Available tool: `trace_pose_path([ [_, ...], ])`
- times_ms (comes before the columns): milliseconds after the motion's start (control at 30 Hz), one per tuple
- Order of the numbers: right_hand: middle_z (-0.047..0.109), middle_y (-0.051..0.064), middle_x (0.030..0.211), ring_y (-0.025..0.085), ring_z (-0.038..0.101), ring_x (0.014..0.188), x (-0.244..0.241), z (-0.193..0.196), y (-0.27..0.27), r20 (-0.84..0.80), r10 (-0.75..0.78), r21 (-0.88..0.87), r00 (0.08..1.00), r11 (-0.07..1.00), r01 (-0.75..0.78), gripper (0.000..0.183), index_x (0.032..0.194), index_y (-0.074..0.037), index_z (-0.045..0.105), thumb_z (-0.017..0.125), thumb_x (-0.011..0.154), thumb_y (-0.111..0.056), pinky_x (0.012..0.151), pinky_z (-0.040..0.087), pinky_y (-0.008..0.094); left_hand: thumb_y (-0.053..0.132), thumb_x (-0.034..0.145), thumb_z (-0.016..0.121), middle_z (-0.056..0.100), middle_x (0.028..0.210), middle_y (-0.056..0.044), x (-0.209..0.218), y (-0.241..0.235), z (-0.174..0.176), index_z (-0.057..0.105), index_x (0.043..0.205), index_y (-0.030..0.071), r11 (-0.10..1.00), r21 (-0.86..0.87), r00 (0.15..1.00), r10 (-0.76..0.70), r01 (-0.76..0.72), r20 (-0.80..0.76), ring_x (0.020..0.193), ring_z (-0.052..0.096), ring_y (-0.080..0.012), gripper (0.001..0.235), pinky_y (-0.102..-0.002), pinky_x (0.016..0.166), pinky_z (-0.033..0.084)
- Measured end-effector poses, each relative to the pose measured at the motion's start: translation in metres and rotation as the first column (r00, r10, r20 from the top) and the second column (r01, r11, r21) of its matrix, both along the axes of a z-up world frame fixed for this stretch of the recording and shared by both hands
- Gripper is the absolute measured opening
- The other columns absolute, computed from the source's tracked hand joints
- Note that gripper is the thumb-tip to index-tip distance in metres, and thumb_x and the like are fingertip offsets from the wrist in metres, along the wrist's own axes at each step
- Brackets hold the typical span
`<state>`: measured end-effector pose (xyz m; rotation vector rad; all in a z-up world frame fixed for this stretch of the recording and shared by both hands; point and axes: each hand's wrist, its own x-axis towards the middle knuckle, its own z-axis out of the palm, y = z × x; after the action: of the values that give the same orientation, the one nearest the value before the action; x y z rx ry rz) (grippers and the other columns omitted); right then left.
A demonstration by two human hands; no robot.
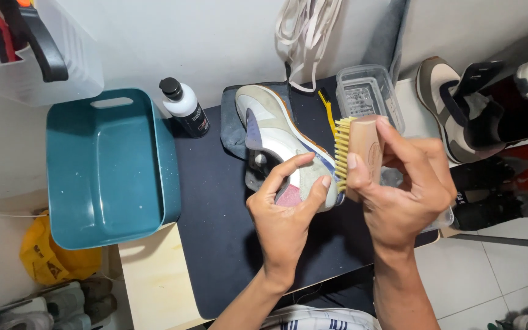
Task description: The person scrubs the sole and upper of a sneaker using a brush. They rotate the shoe to clean different sides, including the heel and toe areas, while holding it over a work surface.
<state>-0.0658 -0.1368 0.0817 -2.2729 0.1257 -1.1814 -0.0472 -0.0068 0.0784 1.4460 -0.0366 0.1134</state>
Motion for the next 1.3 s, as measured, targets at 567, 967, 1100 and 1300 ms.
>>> trace_pose_path([
  [567, 0.063, 0.011, 0.095, 0.019, 0.062, 0.076, -0.075, -0.083, 0.000, 0.021, -0.017, -0.011, 1.000, 1.000, 0.017, 0.043, 0.111, -0.005, 0.069, 0.089, 0.079, -0.025, 0.068, 0.052, 0.030, 0.014, 0.083, 0.080, 0.076, 0.108, -0.005, 0.011, -0.003, 0.009, 0.074, 0.111, 0.005, 0.996, -0.041, 0.995, 0.079, -0.081, -0.054, 0.098, 0.070, -0.0123, 0.029, -0.025, 0.091, 0.055],
  [967, 0.063, 0.009, 0.088, 0.015, 0.056, 0.072, -0.016, 0.018, 0.010, -0.349, 0.114, 0.077, 0.930, 0.993, -0.093, 0.043, 0.120, -0.004, 0.076, 0.087, 0.078, -0.003, 0.070, 0.050, 0.025, 0.010, 0.079, 0.081, 0.075, 0.090, -0.018, -0.016, 0.008, -0.028, 0.050, 0.128, 0.009, 0.975, -0.221, 0.995, -0.028, 0.005, -0.098, 0.081, 0.074, -0.0204, 0.058, -0.028, 0.079, 0.059],
  [1100, 0.061, -0.001, 0.080, 0.012, 0.055, 0.062, -0.003, 0.016, 0.014, -0.539, 0.085, 0.041, 0.838, 0.996, -0.074, 0.044, 0.114, -0.017, 0.081, 0.080, 0.071, -0.011, 0.062, 0.045, 0.025, 0.011, 0.077, 0.083, 0.074, 0.106, -0.013, -0.031, 0.016, -0.062, 0.050, 0.132, 0.007, 0.993, -0.101, 0.996, -0.072, 0.067, -0.054, 0.083, 0.075, -0.0184, 0.064, -0.025, 0.075, 0.059],
  [1300, 0.061, -0.002, 0.081, 0.013, 0.058, 0.066, 0.032, -0.023, 0.019, -0.497, 0.108, 0.031, 0.861, 0.994, -0.107, 0.040, 0.110, -0.020, 0.080, 0.083, 0.071, -0.019, 0.063, 0.045, 0.030, 0.015, 0.069, 0.088, 0.060, 0.123, -0.003, -0.047, 0.026, -0.097, 0.056, 0.120, 0.006, 1.000, -0.009, 0.995, -0.028, 0.027, -0.098, 0.073, 0.068, -0.0127, 0.061, -0.023, 0.063, 0.059],
])
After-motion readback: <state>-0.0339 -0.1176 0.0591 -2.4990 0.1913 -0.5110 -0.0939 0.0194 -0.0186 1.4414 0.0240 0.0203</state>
